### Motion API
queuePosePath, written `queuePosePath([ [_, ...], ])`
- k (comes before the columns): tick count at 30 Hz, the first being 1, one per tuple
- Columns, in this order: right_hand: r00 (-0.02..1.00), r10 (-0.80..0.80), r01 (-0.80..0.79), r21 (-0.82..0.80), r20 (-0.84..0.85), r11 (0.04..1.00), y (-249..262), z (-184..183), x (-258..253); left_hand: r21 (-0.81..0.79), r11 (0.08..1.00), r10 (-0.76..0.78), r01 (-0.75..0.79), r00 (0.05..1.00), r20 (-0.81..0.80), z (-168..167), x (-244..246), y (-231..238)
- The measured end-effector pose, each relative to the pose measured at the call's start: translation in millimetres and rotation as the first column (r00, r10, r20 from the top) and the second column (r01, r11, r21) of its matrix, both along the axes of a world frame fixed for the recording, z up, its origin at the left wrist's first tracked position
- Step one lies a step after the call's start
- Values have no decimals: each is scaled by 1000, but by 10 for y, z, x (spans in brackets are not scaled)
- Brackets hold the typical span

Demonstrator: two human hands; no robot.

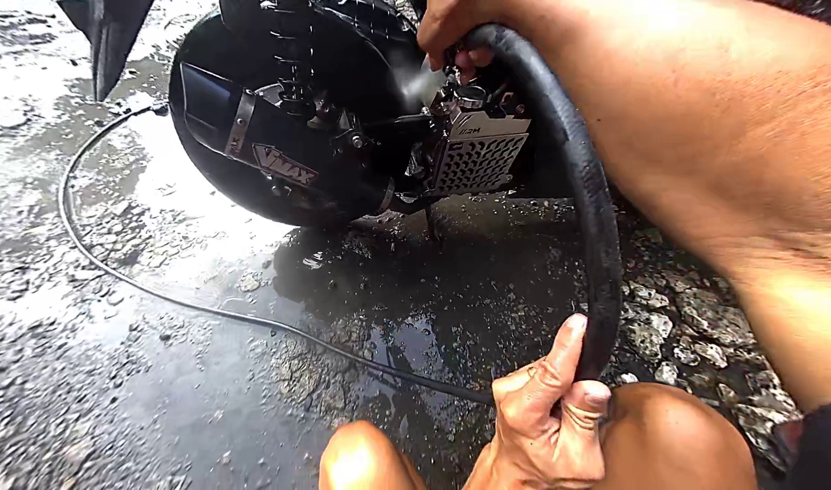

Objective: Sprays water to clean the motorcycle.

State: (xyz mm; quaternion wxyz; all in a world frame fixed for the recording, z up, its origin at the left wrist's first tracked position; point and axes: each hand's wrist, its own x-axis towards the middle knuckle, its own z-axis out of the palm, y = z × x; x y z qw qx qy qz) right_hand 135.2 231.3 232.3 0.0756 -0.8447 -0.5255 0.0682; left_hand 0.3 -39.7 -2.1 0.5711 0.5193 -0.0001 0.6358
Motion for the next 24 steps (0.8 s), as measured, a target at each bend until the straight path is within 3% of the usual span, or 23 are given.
queuePosePath([
  [3,991,-92,99,-71,99,993,138,-62,153,-11,999,-34,34,999,1,0,-23,13],
  [9,959,-115,156,-143,260,977,168,-59,283,-3,998,-57,57,998,-38,-20,-14,34],
  [18,953,-303,300,-75,-31,951,327,-93,405,-2,998,-67,67,997,-31,23,-11,-5],
  [24,938,-341,336,-90,-54,938,166,-70,374,25,996,-80,80,996,-30,40,-6,-39],
])
